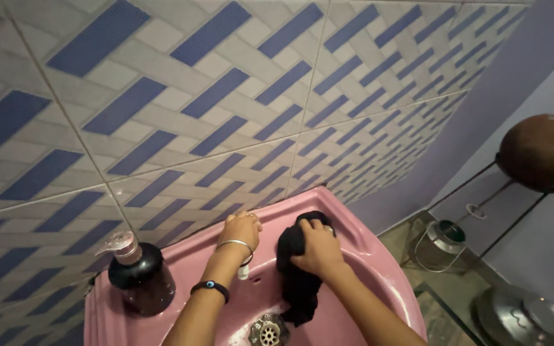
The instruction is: The person washes a black cloth in a pink sink. They apply liquid soap from a pump bottle, rub the cloth, rinse it under running water, and wring it out repeatedly.
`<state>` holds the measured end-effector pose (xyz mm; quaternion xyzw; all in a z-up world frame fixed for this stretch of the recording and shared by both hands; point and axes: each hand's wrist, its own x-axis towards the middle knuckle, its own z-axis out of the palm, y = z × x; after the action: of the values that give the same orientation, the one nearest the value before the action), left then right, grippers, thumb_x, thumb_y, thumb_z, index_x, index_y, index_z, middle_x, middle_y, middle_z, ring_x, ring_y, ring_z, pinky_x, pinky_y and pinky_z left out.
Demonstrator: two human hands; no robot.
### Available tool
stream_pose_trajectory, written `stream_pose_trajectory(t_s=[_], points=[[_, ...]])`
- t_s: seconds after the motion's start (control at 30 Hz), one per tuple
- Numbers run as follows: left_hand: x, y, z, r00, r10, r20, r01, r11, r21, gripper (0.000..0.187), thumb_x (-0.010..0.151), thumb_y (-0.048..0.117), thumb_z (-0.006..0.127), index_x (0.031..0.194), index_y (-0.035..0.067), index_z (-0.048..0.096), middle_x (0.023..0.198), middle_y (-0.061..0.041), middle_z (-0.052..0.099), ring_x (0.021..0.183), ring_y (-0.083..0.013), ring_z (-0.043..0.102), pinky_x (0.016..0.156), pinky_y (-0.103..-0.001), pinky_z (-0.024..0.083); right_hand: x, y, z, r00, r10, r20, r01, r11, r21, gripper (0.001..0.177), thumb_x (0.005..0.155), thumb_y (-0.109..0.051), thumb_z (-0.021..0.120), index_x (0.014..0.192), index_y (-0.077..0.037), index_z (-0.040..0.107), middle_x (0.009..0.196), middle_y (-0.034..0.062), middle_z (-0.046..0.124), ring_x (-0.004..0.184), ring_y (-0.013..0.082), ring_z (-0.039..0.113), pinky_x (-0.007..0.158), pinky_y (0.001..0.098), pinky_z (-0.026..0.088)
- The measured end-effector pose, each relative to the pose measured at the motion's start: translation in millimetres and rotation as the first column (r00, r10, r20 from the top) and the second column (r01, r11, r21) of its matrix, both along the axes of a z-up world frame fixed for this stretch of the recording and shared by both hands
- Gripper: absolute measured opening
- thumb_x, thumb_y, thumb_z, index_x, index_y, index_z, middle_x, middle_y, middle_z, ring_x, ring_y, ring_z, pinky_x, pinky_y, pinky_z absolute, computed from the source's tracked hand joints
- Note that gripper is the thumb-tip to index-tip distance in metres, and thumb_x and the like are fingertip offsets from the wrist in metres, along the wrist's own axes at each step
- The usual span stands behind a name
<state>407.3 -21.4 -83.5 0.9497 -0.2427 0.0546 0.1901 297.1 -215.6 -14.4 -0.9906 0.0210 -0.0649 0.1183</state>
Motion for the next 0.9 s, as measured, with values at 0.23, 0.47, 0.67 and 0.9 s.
stream_pose_trajectory(t_s=[0.23, 0.47, 0.67, 0.9], points=[[-17.6, 3.4, 20.0, 0.997, 0.063, -0.050, -0.066, 0.995, -0.068, 0.025, 0.096, 0.021, 0.050, 0.094, 0.014, 0.074, 0.112, -0.009, 0.070, 0.113, -0.0299, 0.060, 0.103, -0.041, 0.044, -23.8, 74.0, 11.9, 0.929, 0.368, -0.039, -0.365, 0.929, 0.061, 0.085, 0.056, -0.024, 0.085, 0.134, -0.011, 0.053, 0.137, 0.0179, 0.053, 0.123, 0.0418, 0.053, 0.103, 0.0501, 0.047], [-31.6, 0.5, 46.6, 0.969, 0.168, -0.180, -0.185, 0.979, -0.082, 0.024, 0.097, 0.020, 0.054, 0.108, 0.010, 0.073, 0.126, -0.010, 0.065, 0.122, -0.0336, 0.055, 0.103, -0.044, 0.048, -0.3, 54.6, 16.4, 0.975, 0.224, 0.000, -0.224, 0.973, 0.056, 0.082, 0.059, -0.023, 0.082, 0.135, -0.014, 0.053, 0.138, 0.0120, 0.055, 0.125, 0.0379, 0.054, 0.101, 0.0503, 0.048], [-39.7, -4.2, 65.3, 0.963, 0.191, -0.188, -0.173, 0.979, 0.108, 0.032, 0.088, 0.011, 0.062, 0.119, 0.011, 0.070, 0.138, -0.007, 0.059, 0.135, -0.0296, 0.048, 0.109, -0.040, 0.046, 15.1, -1.8, 15.8, 0.999, 0.011, -0.035, -0.010, 0.999, 0.034, 0.078, 0.062, -0.025, 0.083, 0.133, -0.019, 0.054, 0.137, 0.0088, 0.055, 0.127, 0.0373, 0.053, 0.099, 0.0510, 0.049], [-57.9, -23.3, 93.5, 0.985, 0.160, -0.067, -0.122, 0.912, 0.392, 0.041, 0.089, 0.022, 0.065, 0.130, 0.015, 0.066, 0.146, -0.009, 0.052, 0.143, -0.0299, 0.039, 0.121, -0.059, 0.017, -16.3, -34.5, 14.6, 0.997, 0.015, 0.075, -0.012, 0.999, -0.035, 0.070, 0.063, -0.020, 0.080, 0.129, -0.018, 0.057, 0.133, 0.0089, 0.058, 0.124, 0.0373, 0.055, 0.099, 0.0480, 0.051]])
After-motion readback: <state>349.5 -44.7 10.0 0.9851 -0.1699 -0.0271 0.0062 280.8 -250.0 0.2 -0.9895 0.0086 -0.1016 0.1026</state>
